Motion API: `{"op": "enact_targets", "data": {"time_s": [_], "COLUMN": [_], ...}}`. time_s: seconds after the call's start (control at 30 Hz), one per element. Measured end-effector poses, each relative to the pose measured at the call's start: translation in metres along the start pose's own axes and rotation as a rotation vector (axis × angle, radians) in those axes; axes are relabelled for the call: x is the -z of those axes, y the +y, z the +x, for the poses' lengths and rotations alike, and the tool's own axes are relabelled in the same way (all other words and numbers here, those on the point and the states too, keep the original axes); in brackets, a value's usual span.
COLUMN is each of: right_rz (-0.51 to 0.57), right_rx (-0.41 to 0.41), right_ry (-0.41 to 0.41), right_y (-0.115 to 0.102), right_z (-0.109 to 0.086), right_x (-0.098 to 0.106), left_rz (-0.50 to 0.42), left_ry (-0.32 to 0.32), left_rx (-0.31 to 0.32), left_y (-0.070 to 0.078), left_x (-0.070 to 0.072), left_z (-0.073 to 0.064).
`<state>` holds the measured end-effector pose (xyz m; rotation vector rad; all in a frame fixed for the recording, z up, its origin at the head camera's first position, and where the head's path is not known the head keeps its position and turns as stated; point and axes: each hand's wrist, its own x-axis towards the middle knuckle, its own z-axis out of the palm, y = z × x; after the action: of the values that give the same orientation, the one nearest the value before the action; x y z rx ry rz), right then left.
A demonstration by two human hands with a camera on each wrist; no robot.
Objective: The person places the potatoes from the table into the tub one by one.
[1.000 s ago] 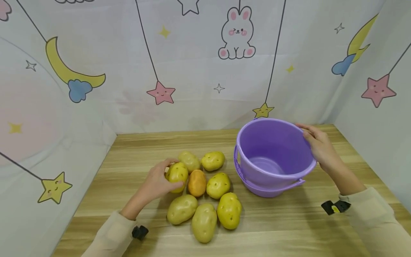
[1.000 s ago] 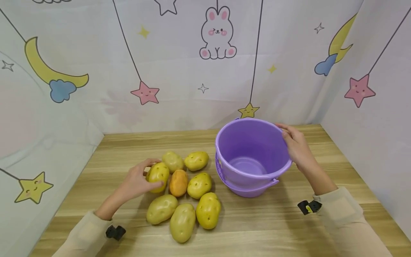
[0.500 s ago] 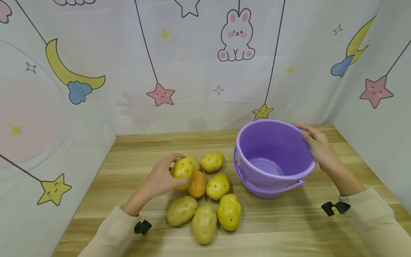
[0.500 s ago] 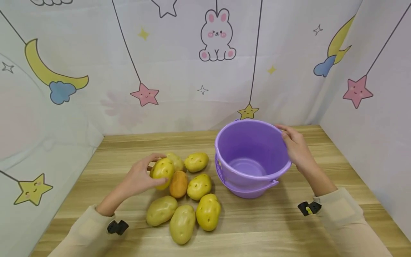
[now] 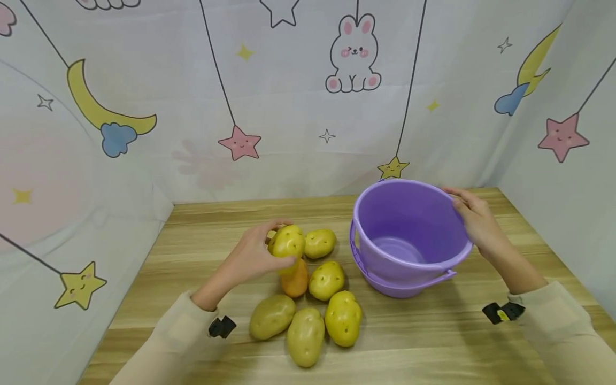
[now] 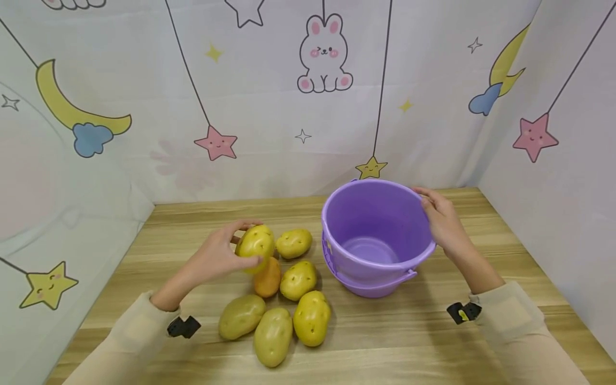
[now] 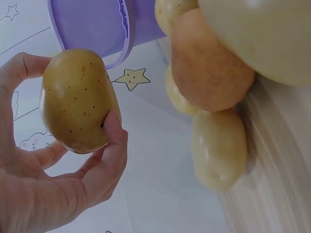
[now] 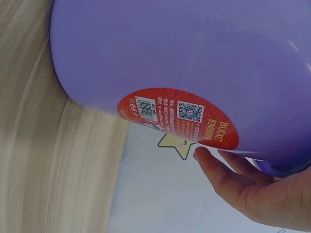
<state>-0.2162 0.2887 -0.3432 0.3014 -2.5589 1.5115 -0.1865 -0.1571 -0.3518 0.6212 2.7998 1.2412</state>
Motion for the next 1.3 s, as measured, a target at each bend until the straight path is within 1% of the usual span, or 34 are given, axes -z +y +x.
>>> {"op": "enact_targets", "data": {"time_s": [0.13, 0.27, 0.43, 0.57, 0.73, 0.93, 1.2, 1.3], "right_rz": [-0.004, -0.004, 0.015, 0.027, 0.024, -0.014, -0.009, -0.003], "right_rx": [0.004, 0.0, -0.001, 0.001, -0.005, -0.023, -0.018, -0.014], "right_ry": [0.016, 0.041, 0.04, 0.053, 0.068, 0.049, 0.046, 0.049], "right_y": [0.001, 0.003, 0.002, 0.001, 0.001, 0.002, 0.002, 0.002], "right_z": [-0.001, -0.002, -0.003, -0.003, -0.004, -0.006, -0.008, -0.009], "right_x": [-0.001, -0.001, -0.001, -0.001, 0.0, -0.001, -0.002, -0.002], "left_rz": [0.001, -0.002, -0.019, -0.02, -0.035, -0.071, -0.11, -0.143], "left_ry": [0.005, -0.003, -0.015, -0.005, 0.01, -0.008, -0.011, -0.026], "left_rx": [-0.021, -0.051, -0.086, -0.102, -0.121, -0.162, -0.213, -0.225], "left_y": [0.006, 0.012, 0.018, 0.024, 0.036, 0.049, 0.066, 0.075], "left_x": [0.001, 0.002, 0.003, 0.003, 0.003, 0.001, -0.004, -0.006], "left_z": [0.007, 0.013, 0.021, 0.028, 0.036, 0.043, 0.056, 0.061]}}
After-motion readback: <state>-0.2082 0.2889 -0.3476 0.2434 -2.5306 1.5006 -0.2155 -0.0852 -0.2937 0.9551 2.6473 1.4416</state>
